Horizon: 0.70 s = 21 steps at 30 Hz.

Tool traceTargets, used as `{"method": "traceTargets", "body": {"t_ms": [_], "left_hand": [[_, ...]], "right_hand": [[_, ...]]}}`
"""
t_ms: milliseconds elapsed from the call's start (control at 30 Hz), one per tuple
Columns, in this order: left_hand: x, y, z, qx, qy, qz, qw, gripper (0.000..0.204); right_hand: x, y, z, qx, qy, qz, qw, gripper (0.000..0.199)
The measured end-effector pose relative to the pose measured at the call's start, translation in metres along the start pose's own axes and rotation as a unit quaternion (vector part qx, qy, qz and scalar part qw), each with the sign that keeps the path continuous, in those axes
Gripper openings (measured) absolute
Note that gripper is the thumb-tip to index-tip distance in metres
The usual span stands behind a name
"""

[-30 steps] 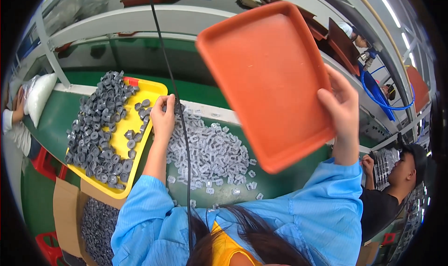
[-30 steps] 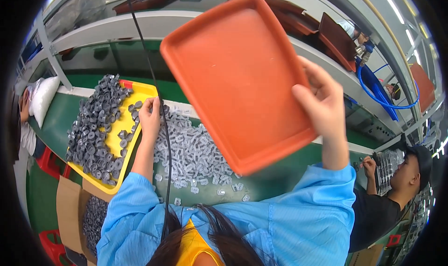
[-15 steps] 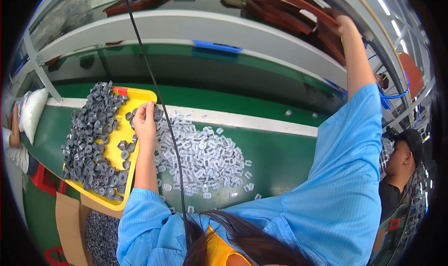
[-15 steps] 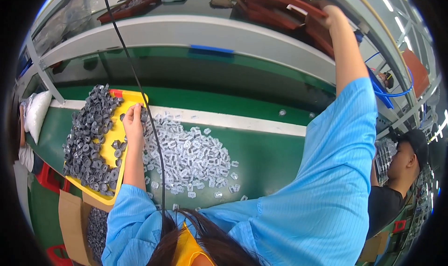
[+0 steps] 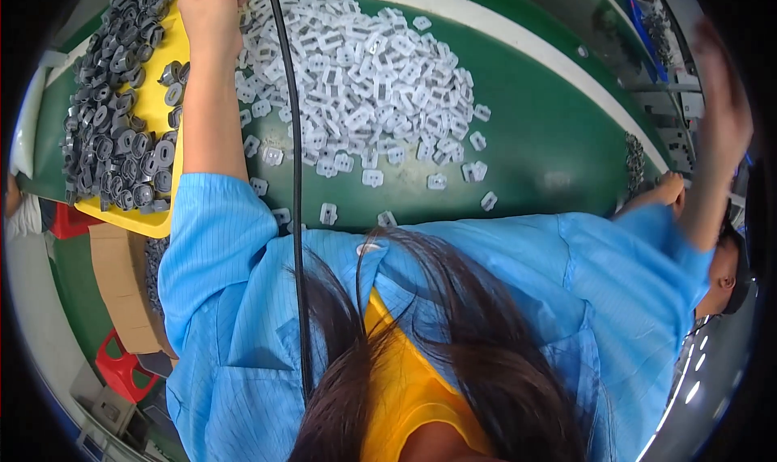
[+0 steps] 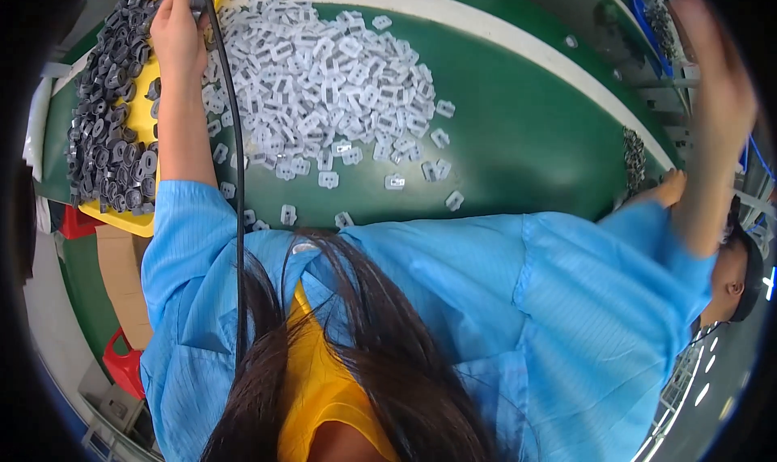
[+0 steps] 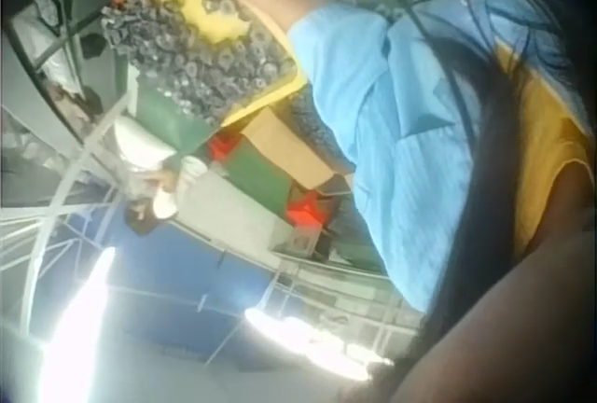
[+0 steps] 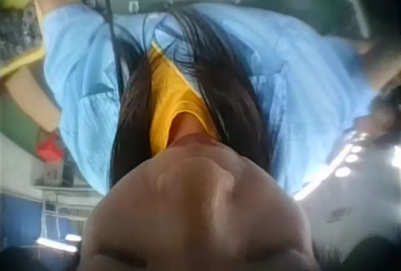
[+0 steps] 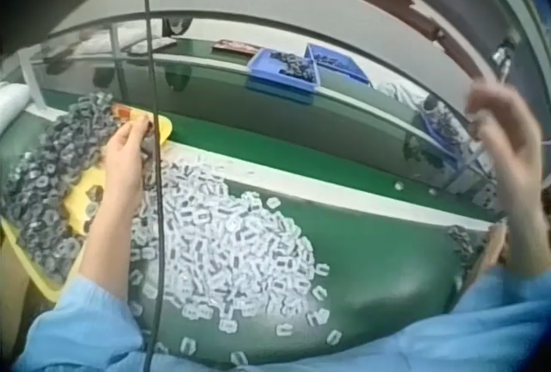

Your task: The person assembles small grey plastic housings by hand, inserting white plastic clips into them.

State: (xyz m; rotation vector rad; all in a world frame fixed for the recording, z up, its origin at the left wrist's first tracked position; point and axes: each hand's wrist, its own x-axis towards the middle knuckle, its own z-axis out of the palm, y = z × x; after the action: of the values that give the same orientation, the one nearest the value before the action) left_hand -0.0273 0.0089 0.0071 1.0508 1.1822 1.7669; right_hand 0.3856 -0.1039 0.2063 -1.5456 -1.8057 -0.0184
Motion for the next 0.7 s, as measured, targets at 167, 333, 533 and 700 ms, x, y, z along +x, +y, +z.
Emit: {"method": "traceTargets", "body": {"t_ms": [167, 333, 533, 700], "left_hand": [[-0.009, -0.007, -0.004, -0.004, 0.015, 0.015, 1.0, 0.024], [-0.005, -0.009, -0.007, 0.027, -0.008, -0.003, 1.0, 0.029], [-0.006, -0.011, -0.004, 0.08, 0.019, -0.01, 0.997, 0.03], [0.004, -0.024, -0.014, -0.001, 0.005, 0.029, 1.0, 0.027]], "right_hand": [[-0.195, 0.01, 0.102, 0.019, -0.33, -0.087, 0.94, 0.104], [-0.205, -0.003, 0.151, -0.035, -0.259, -0.113, 0.959, 0.104], [-0.143, -0.02, 0.223, 0.074, -0.183, -0.184, 0.963, 0.096], [-0.136, -0.047, 0.204, 0.063, -0.133, -0.291, 0.945, 0.08]]}}
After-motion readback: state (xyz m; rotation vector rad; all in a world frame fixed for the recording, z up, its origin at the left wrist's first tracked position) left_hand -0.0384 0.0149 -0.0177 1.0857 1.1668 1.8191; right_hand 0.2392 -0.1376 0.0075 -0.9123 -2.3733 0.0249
